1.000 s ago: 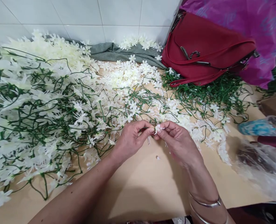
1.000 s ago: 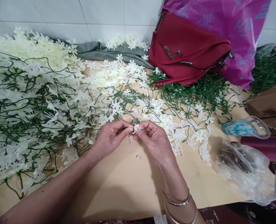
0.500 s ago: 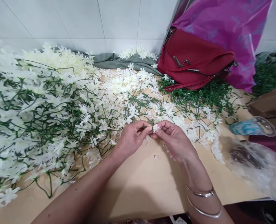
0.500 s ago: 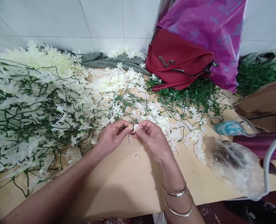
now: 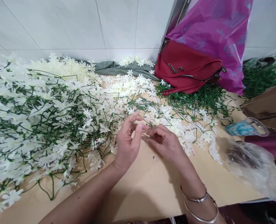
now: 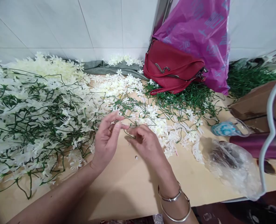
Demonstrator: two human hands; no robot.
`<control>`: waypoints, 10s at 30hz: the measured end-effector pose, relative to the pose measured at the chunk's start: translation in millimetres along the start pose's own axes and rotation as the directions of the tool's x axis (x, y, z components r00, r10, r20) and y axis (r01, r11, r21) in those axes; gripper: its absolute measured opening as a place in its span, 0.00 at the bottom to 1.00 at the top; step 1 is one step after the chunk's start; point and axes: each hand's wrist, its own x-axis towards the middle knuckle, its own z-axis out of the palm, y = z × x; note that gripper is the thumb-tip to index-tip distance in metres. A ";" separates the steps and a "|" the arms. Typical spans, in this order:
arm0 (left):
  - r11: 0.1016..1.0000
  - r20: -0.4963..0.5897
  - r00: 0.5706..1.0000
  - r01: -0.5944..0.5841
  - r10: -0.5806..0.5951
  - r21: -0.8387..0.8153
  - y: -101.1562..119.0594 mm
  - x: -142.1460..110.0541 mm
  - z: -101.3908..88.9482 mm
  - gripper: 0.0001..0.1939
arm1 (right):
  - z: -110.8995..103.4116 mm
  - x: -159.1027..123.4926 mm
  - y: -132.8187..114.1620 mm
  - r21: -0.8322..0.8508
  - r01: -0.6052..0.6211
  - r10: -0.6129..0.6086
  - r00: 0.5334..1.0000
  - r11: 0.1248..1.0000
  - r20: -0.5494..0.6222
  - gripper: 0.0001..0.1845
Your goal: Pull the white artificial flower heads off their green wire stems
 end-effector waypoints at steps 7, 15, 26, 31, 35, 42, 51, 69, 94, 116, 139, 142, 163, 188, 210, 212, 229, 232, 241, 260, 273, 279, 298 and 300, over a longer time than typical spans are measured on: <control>0.923 0.055 0.983 -0.183 0.175 0.338 -5.0 4.9 -3.5 0.05 | -4.8 0.5 6.2 -0.204 0.032 -0.054 0.993 0.978 -0.102 0.08; 0.981 0.227 0.963 -0.170 0.144 0.099 -3.3 1.3 -2.5 0.07 | 1.6 -3.1 -7.8 -0.102 0.188 -0.199 0.974 0.977 -0.110 0.08; 0.808 0.278 0.911 0.401 -0.303 -0.432 18.3 23.4 -12.5 0.15 | -27.6 -0.9 4.7 -0.098 -0.108 0.042 0.854 0.989 -0.519 0.06; 0.863 0.703 0.619 0.505 -0.350 -0.015 14.4 34.1 -29.6 0.18 | -31.7 -1.0 10.9 -0.313 -0.202 0.025 0.872 0.928 -0.489 0.06; 0.941 0.764 0.551 0.172 -0.337 0.291 9.0 33.1 -32.1 0.16 | -32.2 -1.3 17.2 -0.437 -0.297 0.092 0.898 0.849 -0.431 0.08; 0.926 0.648 0.692 0.080 -0.318 0.369 4.0 17.8 -32.7 0.13 | -8.5 -6.1 0.6 -0.238 -0.162 0.149 0.986 0.958 -0.070 0.06; 0.922 0.341 0.862 0.312 -0.376 0.231 -0.5 -4.3 -40.7 0.09 | -11.0 -9.1 -10.4 -0.030 -0.262 0.241 0.921 0.965 -0.307 0.09; 0.902 0.254 0.866 0.412 -0.431 0.126 -1.7 -10.3 -35.9 0.12 | 19.6 -12.2 -24.0 0.277 -0.168 0.215 0.965 0.946 -0.149 0.08; 0.886 0.274 0.845 0.459 -0.460 0.073 -4.5 -8.4 -32.5 0.08 | 16.3 -10.3 -17.8 0.405 -0.223 0.235 0.972 0.886 0.020 0.13; 0.865 0.281 0.829 0.502 -0.484 0.007 -2.4 -2.1 -34.6 0.12 | 8.9 -11.4 -17.8 0.339 -0.109 0.185 0.962 0.935 -0.203 0.08; 0.845 0.325 0.820 0.525 -0.472 -0.097 2.7 3.4 -35.6 0.19 | 3.9 -6.8 -16.9 0.393 -0.130 0.204 0.967 0.911 -0.153 0.07; 0.861 0.263 0.851 0.496 -0.455 -0.114 1.0 2.4 -35.6 0.18 | 0.1 -6.6 -12.5 0.214 -0.096 0.178 0.897 0.972 -0.405 0.06; 0.901 0.057 0.911 0.413 -0.410 -0.133 2.1 -0.2 -37.7 0.11 | 4.1 -4.0 -7.7 -0.327 0.257 -0.295 0.953 0.909 -0.072 0.06; 0.894 -0.056 0.893 0.448 -0.447 0.017 0.2 -4.6 -34.2 0.10 | 20.1 -12.2 -28.1 0.302 0.016 0.092 0.936 0.953 -0.339 0.03; 0.915 0.074 0.913 0.404 -0.402 -0.014 12.2 -13.8 -28.8 0.06 | 37.6 -11.4 -30.9 -0.197 0.254 -0.314 0.862 0.947 -0.399 0.08; 0.920 0.074 0.917 0.393 -0.391 -0.004 11.7 -15.9 -28.2 0.06 | 39.4 -11.4 -31.9 -0.261 0.269 -0.360 0.832 0.927 -0.422 0.09; 0.881 0.075 0.897 0.441 -0.435 -0.174 11.0 -13.1 -22.9 0.06 | 41.9 -9.7 -30.1 -0.008 0.181 -0.167 0.889 0.983 -0.426 0.06; 0.879 0.109 0.898 0.440 -0.427 -0.181 11.3 -12.1 -23.5 0.07 | 42.3 -9.6 -27.4 0.065 0.151 -0.111 0.903 0.986 -0.416 0.05; 0.880 0.157 0.894 0.442 -0.419 -0.171 13.6 -7.0 -25.2 0.12 | 43.6 -7.9 -24.6 0.290 0.043 0.066 0.933 0.956 -0.354 0.04; 0.964 0.213 0.944 0.226 -0.253 0.141 6.0 -12.7 -31.2 0.06 | 34.1 -3.5 -22.6 0.414 -0.048 0.161 0.957 0.909 -0.241 0.05; 0.982 0.214 0.975 0.013 -0.054 0.188 10.1 -6.8 -36.1 0.07 | 29.6 -10.4 -23.4 0.383 0.175 -0.051 0.948 0.907 -0.314 0.05; 0.948 0.205 0.927 0.292 -0.313 0.129 16.4 -2.9 -42.9 0.17 | 28.8 -8.6 -22.4 0.429 0.134 0.031 0.933 0.893 -0.357 0.04; 0.963 0.314 0.935 0.221 -0.164 -0.155 0.4 -5.9 -36.5 0.18 | 14.0 -6.5 -7.5 0.524 -0.125 0.190 0.979 0.843 -0.073 0.07; 0.958 0.287 0.952 0.177 -0.109 -0.225 6.2 -5.3 -36.4 0.19 | 16.1 -7.9 -15.3 0.494 -0.094 0.107 0.994 0.864 0.003 0.03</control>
